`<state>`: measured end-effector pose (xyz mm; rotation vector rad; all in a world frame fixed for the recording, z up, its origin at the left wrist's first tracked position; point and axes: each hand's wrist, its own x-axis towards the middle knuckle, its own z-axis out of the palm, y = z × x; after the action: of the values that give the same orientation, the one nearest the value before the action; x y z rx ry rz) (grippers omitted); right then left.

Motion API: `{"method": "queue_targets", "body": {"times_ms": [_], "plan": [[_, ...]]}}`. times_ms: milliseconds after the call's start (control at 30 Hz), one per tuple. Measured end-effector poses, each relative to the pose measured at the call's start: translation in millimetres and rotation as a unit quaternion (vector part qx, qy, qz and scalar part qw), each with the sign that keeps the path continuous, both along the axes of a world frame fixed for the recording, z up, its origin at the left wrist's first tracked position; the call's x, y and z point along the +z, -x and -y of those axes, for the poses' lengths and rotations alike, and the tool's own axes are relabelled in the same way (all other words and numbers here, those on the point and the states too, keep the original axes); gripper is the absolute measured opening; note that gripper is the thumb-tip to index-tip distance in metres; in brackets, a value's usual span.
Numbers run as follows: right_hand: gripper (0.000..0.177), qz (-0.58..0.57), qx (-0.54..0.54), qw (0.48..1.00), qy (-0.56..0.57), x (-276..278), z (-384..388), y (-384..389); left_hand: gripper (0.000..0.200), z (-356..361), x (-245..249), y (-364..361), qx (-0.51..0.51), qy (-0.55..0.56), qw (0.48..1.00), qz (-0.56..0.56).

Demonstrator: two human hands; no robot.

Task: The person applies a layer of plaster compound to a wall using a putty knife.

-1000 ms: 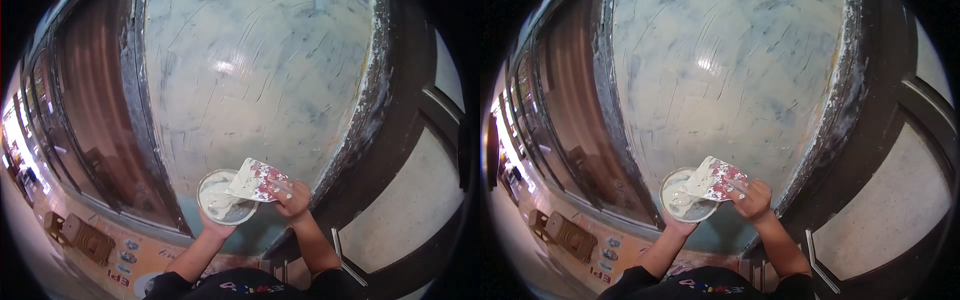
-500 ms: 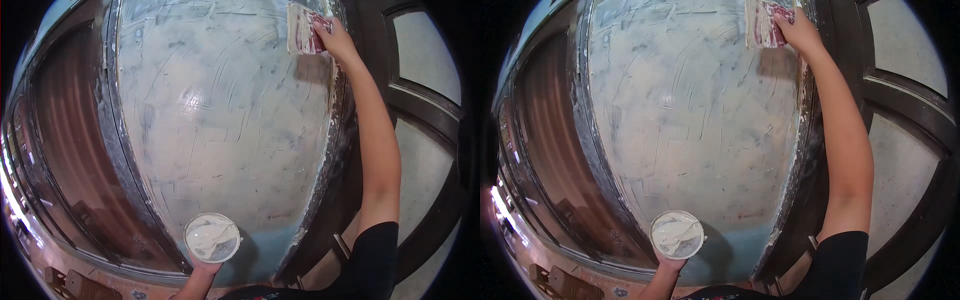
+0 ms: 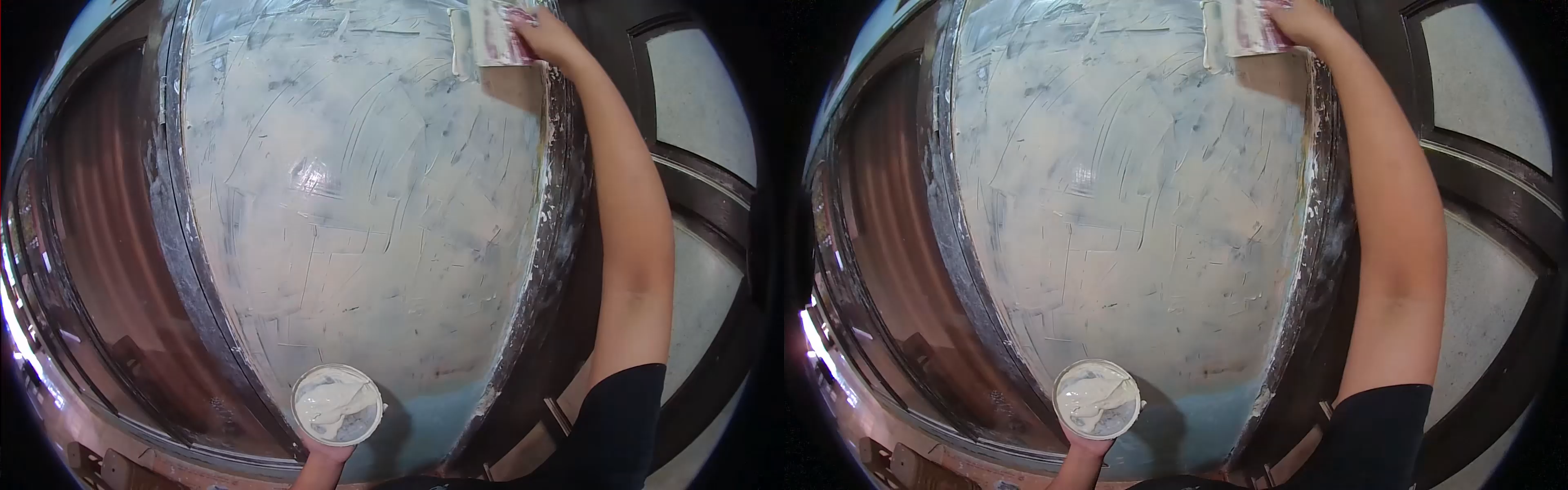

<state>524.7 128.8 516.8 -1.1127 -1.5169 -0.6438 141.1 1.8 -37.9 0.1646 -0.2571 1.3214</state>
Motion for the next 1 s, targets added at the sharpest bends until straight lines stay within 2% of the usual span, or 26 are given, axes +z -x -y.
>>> {"method": "queue_targets", "body": {"times_ms": [33, 67, 100, 133, 167, 233, 267, 367, 400, 433, 467, 500, 533, 567, 600, 633, 667, 700, 733, 800, 867, 900, 967, 1000], "plan": [[0.064, 0.09, -0.066, 0.99, -0.09, 10.5, -25.0, -0.9, 0.069, -3.8, -3.6, -2.3, 0.022, -0.018, 0.998, -0.048], [0.065, 0.058, -0.073, 0.995, -0.033, -2.3, -16.2, 20.3, 0.068, -5.3, -7.0, -4.8, 0.042, -0.036, 0.994, -0.095], [0.065, 0.026, -0.081, 0.996, 0.024, -15.4, -7.3, 41.6, 0.068, -4.5, -10.2, -7.5, 0.042, -0.036, 0.994, -0.096], [0.067, 0.075, -0.178, 0.981, 0.006, -4.8, -30.4, 29.0, 0.068, -3.4, -13.5, -9.7, 0.074, -0.03, 0.986, -0.144], [0.067, 0.072, -0.18, 0.981, 0.005, 3.0, -36.7, 8.8, 0.069, -4.2, -14.4, -10.2, 0.106, -0.027, 0.975, -0.193], [0.069, 0.097, -0.244, 0.964, -0.038, 12.3, -41.0, -22.3, 0.069, -2.0, -12.2, -10.3, 0.075, -0.032, 0.984, -0.16], [0.069, 0.088, -0.269, 0.959, -0.022, 13.1, -22.9, -22.5, 0.069, 0.1, -12.2, -9.9, 0.045, -0.034, 0.99, -0.126], [0.069, 0.066, -0.209, 0.973, -0.07, 22.9, -18.4, -36.7, 0.07, -1.5, -28.5, -8.0, 0.082, -0.02, 0.982, -0.168], [0.017, -0.024, -0.139, 0.989, -0.038, -1.1, 11.5, 9.7, 0.07, -0.5, -28.4, -6.8, 0.081, -0.02, 0.982, -0.169], [0.017, -0.024, -0.141, 0.989, -0.037, -2.4, 4.2, 9.0, 0.071, 1.1, -27.9, -5.6, 0.037, 0.015, 0.995, -0.087], [0.041, -0.009, -0.11, 0.994, 0.009, -1.9, -9.6, 7.4, 0.072, 1.2, -27.0, -5.6, -0.008, 0.047, 0.999, -0.005], [0.072, 0.008, -0.079, 0.995, 0.054, -2.2, -15.2, 8.5, 0.072, 1.4, -27.2, -6.4, -0.009, 0.047, 0.999, -0.004], [0.072, 0.007, -0.081, 0.995, 0.053, -2.5, -16.8, 5.8, 0.072, 1.7, -28.2, -6.3, -0.006, 0.04, 0.999, -0.011], [0.066, 0.018, -0.141, 0.988, 0.051, -5.7, -15.3, 4.9, 0.072, 2.1, -26.0, -6.0, -0.003, 0.033, 0.999, -0.018], [0.061, 0.03, -0.201, 0.978, 0.051, -9.4, -13.7, 4.3, 0.068, 2.1, -24.0, -8.8, 0.046, 0.024, 0.993, -0.106], [0.057, 0.042, -0.26, 0.964, 0.05, -11.2, -12.2, 5.8, 0.068, 3.1, -21.2, -9.5, 0.045, 0.024, 0.993, -0.106], [0.06, 0.042, -0.271, 0.959, 0.068, -10.4, -5.4, -1.4, 0.068, 5.9, -17.3, -10.0, 0.034, 0.015, 0.995, -0.088], [0.066, 0.016, -0.238, 0.968, 0.072, -12.7, 4.6, -7.5, 0.068, 9.2, -16.4, -9.7, 0.024, 0.007, 0.997, -0.07], [0.066, 0.03, -0.273, 0.959, 0.062, -9.6, 13.4, -9.5, 0.068, 6.8, -22.7, -5.5, -0.013, -0.028, 0.999, -0.045], [0.065, 0.044, -0.307, 0.949, 0.052, -1.1, 17.6, -29.6, 0.068, 7.7, -25.1, -2.6, -0.007, -0.011, 0.998, -0.054], [0.06, 0.048, -0.348, 0.936, -0.023, 10.4, 15.1, -59.9, 0.068, 9.7, -26.4, 1.4, 0.001, 0.003, 0.998, -0.064], [0.06, 0.048, -0.347, 0.936, -0.024, 3.5, 27.3, -50.3, 0.067, 11.2, -28.1, 2.7, 0.018, -0.01, 0.996, -0.09], [0.052, -0.016, -0.122, 0.991, -0.045, -14.4, 54.2, -35.6, 0.067, 13.3, -33.5, 6.6, 0.038, -0.023, 0.992, -0.114], [0.044, -0.016, -0.053, 0.997, -0.049, -16.6, 59.4, -31.4, 0.067, 13.3, -36.8, 10.4, 0.005, 0.035, 0.999, -0.031]]}}
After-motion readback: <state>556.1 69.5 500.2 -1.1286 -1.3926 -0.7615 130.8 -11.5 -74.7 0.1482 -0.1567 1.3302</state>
